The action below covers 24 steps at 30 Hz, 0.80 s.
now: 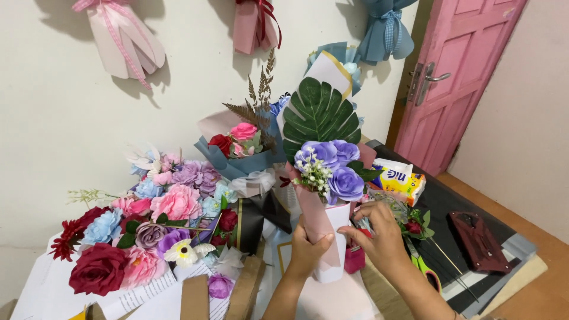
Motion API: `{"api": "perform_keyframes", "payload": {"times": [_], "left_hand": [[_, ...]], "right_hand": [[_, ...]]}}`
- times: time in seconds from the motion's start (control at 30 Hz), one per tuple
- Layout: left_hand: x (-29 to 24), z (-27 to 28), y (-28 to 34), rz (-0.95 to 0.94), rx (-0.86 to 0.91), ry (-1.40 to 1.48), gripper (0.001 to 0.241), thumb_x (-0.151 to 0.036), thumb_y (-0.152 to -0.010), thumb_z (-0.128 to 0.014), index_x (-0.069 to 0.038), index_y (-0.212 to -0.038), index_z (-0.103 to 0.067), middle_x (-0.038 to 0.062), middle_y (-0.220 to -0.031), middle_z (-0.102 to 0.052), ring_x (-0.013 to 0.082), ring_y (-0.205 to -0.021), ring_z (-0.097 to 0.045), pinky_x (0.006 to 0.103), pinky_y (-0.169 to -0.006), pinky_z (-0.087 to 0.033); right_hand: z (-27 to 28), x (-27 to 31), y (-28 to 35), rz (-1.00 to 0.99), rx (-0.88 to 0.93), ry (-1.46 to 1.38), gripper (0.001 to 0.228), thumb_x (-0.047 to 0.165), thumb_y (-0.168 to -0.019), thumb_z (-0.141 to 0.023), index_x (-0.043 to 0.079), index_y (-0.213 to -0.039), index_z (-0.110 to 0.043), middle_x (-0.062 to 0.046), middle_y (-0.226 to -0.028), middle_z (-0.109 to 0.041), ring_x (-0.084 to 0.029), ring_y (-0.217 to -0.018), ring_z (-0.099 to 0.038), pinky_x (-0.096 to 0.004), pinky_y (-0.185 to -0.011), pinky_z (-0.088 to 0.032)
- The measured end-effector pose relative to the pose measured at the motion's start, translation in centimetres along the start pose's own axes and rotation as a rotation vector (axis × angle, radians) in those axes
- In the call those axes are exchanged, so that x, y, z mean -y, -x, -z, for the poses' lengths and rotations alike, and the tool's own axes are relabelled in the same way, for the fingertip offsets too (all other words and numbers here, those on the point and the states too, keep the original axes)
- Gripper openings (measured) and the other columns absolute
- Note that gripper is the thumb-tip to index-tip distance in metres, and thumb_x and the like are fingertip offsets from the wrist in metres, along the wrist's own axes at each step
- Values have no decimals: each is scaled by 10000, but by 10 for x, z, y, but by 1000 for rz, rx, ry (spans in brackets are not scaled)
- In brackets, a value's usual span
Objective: The person wraps a bouquet of purple artificial flowers and green leaves in pink and white paper. They fold the paper around the stems and secure it with tape, adjusting the arrangement to ensure the flowers are centered and the wrapping is neat.
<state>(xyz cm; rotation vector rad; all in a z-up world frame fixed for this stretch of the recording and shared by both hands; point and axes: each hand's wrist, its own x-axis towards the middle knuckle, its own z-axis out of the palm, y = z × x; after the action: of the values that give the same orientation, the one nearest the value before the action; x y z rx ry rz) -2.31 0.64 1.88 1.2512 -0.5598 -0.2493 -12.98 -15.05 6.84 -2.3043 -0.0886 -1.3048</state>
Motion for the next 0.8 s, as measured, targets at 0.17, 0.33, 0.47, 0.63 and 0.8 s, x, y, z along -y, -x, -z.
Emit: {"api": "perform_keyframes", "payload": {"times": [0.17,0.33,0.47,0.63,0.8], "left_hand": [[-16,19,-6,-34,7,-40,729,-202,-680,-797,-98,-1360,-555,45,-1154,-656,151,-1056,-626,312,-875,-520],[-16,50,-18,-76,40,-19,688,-211,-707,-820,-84,-1322,-541,61,-1174,-649,157,-1077,-623,312,-899,-513],[4,81,-28,-172,0,-112,705,-171,-706,-916,-98,-1313,-565,97,-1144,-638,203,-1099,-575,450,-1017,-456],[13,94,-34,-151,-28,-34,754,-131,-705,-932,-108,-1365,-568,53,-1245,-638,151,-1191,-528,396,-1091,-404],[-1,97,-22,-62,-44,-25,750,-131,-748,-899,-88,-1403,-536,82,-1263,-640,171,-1206,-552,396,-1089,-419]], "right_hand": [[-8,23,-17,-450,334,-438,862,317,-722,-856,139,-1410,-368,-72,-1374,-530,-209,-1229,-572,-373,-1009,-527],[-48,8,-25,-527,623,-502,728,342,-793,-792,170,-1428,-482,-19,-1101,-621,-127,-910,-530,-272,-796,-446],[-99,-19,-22,-400,546,-858,754,-11,-772,-838,54,-1433,-482,-128,-1331,-643,-271,-1233,-584,-475,-1017,-499],[-124,-19,-25,-365,630,-835,937,37,-685,-932,93,-1480,-440,-96,-1400,-583,-275,-1297,-512,-501,-1064,-447],[-126,3,-36,-431,652,-851,837,5,-739,-878,76,-1444,-433,-98,-1350,-590,-244,-1264,-518,-454,-1042,-493]]}}
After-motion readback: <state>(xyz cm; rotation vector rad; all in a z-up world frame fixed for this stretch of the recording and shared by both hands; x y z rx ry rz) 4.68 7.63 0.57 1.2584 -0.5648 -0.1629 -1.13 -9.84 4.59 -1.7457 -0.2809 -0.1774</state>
